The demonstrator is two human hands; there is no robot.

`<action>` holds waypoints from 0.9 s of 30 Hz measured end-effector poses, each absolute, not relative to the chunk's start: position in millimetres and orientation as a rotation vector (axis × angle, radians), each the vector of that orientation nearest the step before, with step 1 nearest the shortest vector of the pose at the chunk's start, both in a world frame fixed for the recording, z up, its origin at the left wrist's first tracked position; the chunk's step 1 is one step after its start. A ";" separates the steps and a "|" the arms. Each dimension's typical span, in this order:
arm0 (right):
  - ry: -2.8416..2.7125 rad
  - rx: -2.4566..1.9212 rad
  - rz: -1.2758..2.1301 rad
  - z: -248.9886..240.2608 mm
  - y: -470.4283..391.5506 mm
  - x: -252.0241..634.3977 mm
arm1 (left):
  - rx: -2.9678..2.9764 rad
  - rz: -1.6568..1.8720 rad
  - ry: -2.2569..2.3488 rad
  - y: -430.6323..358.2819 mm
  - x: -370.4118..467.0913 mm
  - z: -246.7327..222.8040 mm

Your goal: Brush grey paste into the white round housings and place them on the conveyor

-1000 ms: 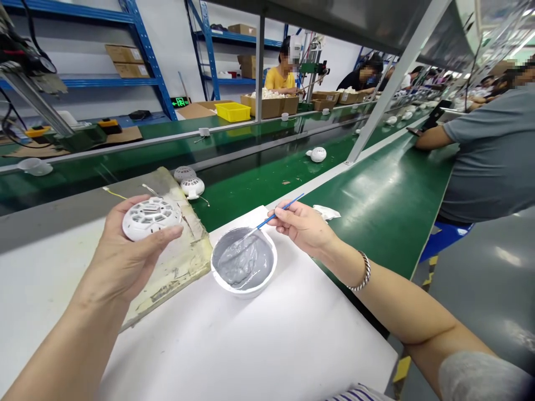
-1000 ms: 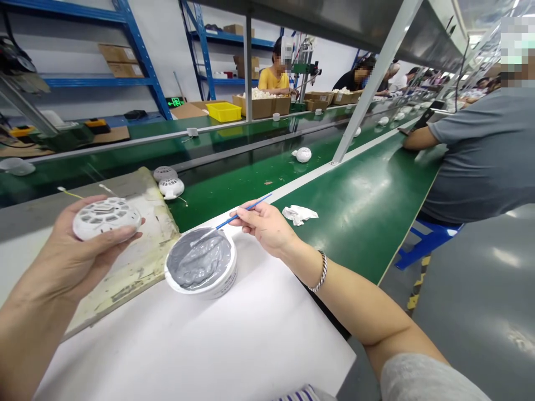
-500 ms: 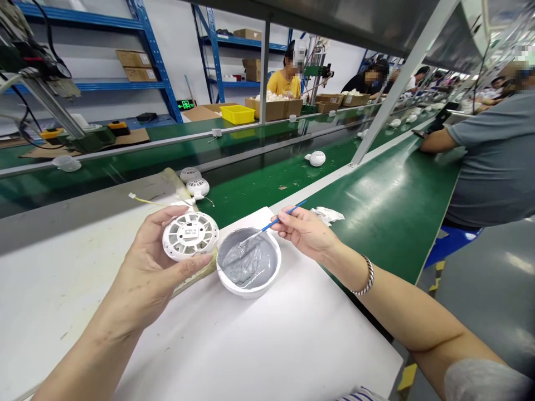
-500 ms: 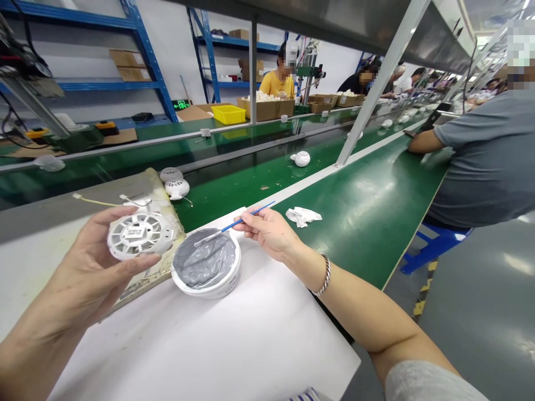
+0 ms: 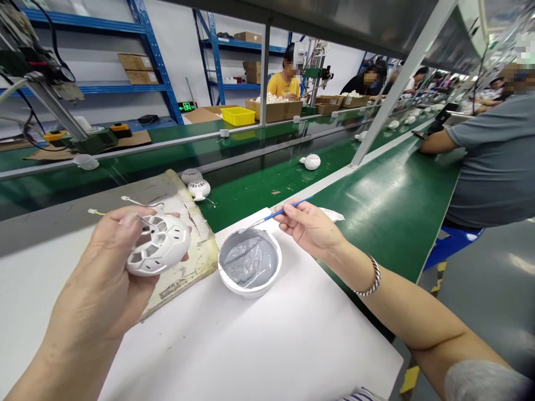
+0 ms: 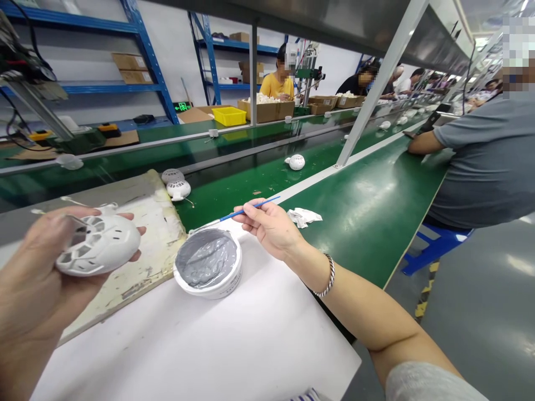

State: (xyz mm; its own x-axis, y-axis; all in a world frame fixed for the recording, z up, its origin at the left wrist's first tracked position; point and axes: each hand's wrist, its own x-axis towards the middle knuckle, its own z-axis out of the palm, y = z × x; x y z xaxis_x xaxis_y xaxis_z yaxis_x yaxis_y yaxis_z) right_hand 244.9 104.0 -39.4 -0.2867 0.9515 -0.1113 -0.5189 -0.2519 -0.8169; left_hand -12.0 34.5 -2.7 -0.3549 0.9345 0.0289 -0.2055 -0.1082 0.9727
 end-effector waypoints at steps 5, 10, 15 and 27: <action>-0.858 -0.692 1.690 -17.0 106.3 232.4 | 0.761 1.509 1.273 28.4 -3.9 -1.4; -1.028 -0.521 1.612 6.2 98.1 210.7 | 0.767 1.428 1.200 22.4 0.4 -0.5; -1.209 -0.502 1.428 7.1 84.7 195.5 | 0.813 1.393 1.170 17.1 -1.5 1.7; -1.399 -0.448 1.180 1.8 69.3 199.9 | 0.909 1.319 1.148 15.7 0.6 0.1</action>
